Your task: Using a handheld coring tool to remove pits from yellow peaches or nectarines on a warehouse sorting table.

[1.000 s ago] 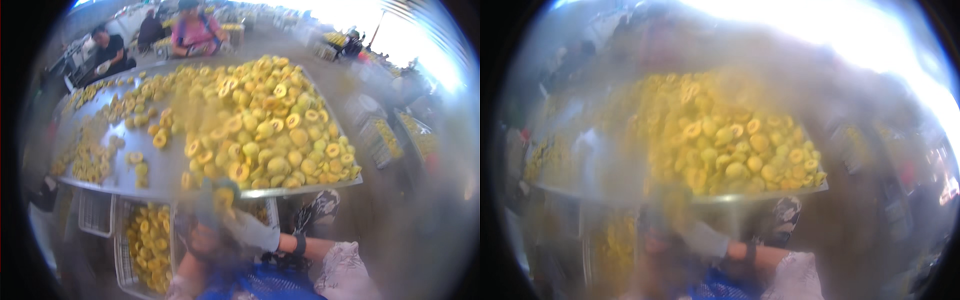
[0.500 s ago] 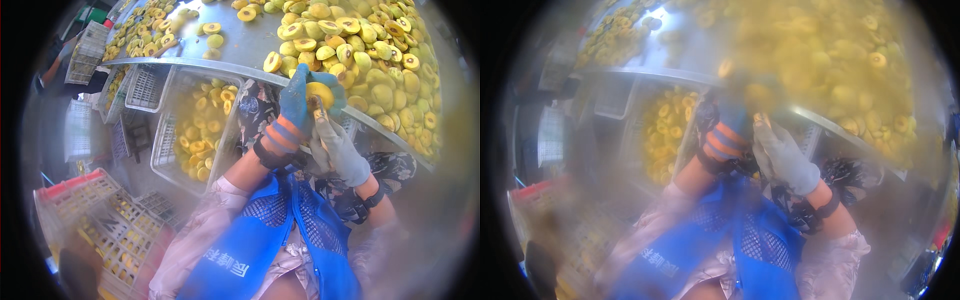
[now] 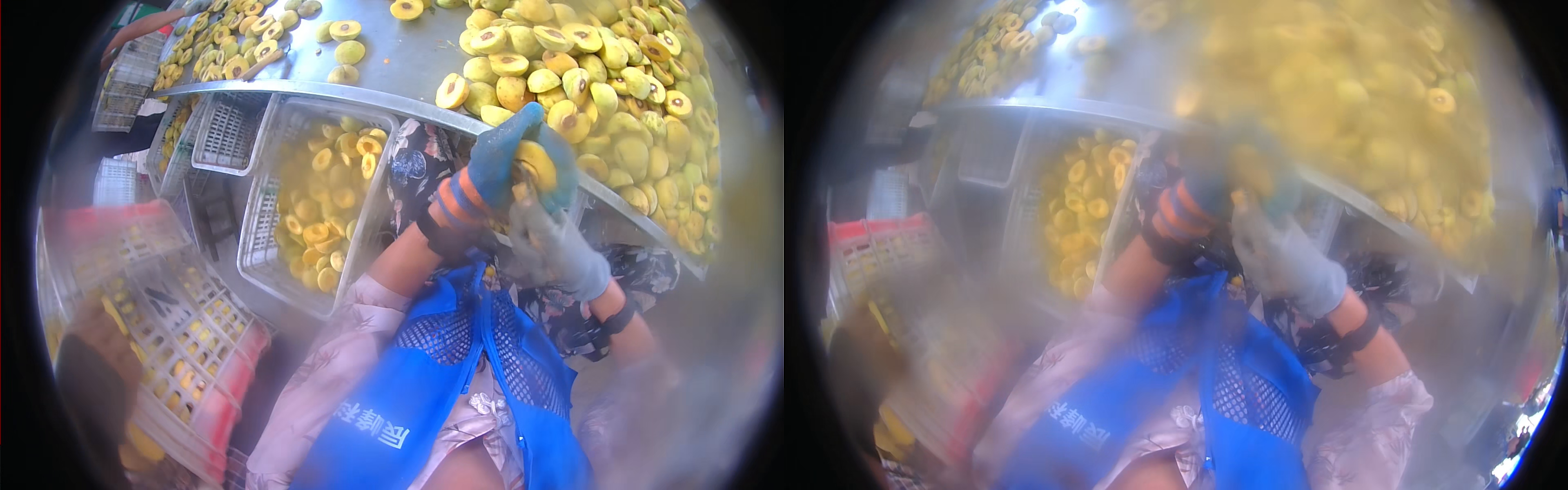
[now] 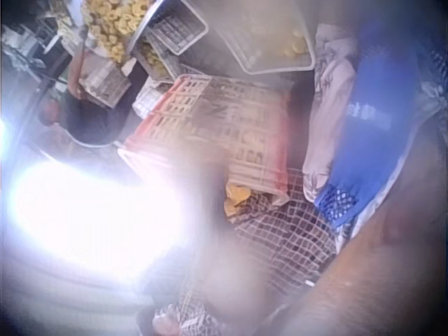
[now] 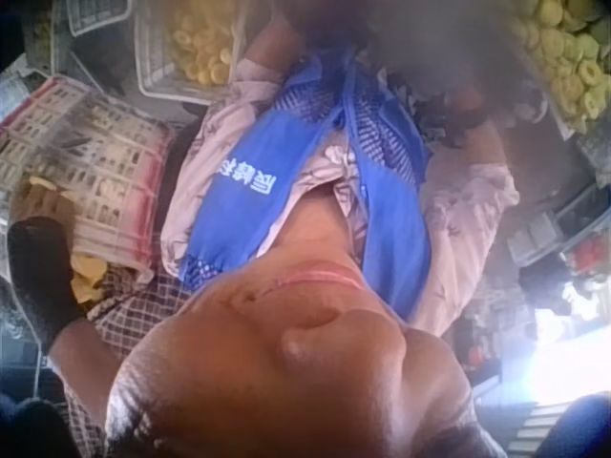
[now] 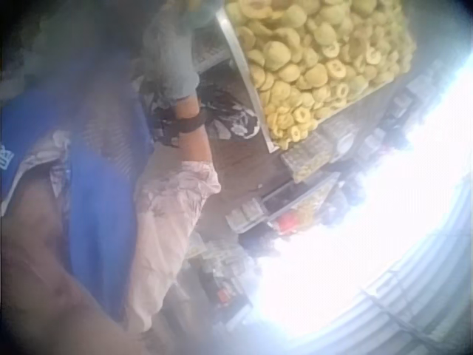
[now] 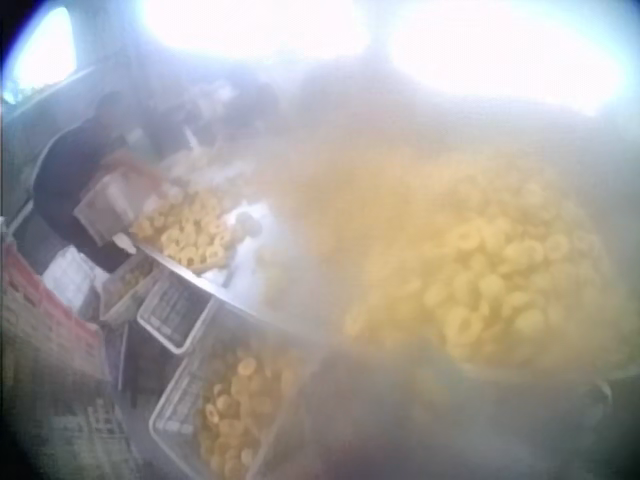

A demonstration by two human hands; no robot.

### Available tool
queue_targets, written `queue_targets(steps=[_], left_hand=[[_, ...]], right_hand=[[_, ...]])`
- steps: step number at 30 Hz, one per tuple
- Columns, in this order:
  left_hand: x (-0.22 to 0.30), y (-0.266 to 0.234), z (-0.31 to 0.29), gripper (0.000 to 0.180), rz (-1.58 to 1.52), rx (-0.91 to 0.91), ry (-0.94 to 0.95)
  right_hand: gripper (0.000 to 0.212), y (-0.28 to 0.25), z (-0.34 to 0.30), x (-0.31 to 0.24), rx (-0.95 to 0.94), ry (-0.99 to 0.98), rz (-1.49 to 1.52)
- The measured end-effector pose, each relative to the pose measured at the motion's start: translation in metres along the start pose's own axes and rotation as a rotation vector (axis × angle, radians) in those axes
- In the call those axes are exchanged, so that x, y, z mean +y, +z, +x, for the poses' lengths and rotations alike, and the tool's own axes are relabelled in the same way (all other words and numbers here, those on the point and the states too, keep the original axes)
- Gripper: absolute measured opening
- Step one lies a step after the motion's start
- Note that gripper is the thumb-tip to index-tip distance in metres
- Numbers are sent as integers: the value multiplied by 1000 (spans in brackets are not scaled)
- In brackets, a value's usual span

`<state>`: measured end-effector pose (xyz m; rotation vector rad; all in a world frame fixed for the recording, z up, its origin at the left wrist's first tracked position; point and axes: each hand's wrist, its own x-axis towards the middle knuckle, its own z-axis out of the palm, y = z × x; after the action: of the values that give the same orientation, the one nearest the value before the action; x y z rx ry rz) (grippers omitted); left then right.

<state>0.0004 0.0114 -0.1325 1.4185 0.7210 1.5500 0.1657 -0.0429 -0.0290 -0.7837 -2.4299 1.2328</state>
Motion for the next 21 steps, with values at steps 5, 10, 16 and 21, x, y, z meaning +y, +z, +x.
queue_targets(steps=[5, 10, 16, 21], left_hand=[[87, 25, 21, 48, -1076, 527, -603], [96, -67, -16, 39, 769, 750, -208], [65, -111, 30, 35, 1328, 387, 30], [50, -102, 82, 46, 1335, -146, -560]], right_hand=[[33, 24, 8, -30, 188, 568, 481], [37, 36, -15, 46, -9, 421, -521], [53, 47, -2, 68, -172, 622, -420], [51, 44, -1, 40, -209, 514, -327]])
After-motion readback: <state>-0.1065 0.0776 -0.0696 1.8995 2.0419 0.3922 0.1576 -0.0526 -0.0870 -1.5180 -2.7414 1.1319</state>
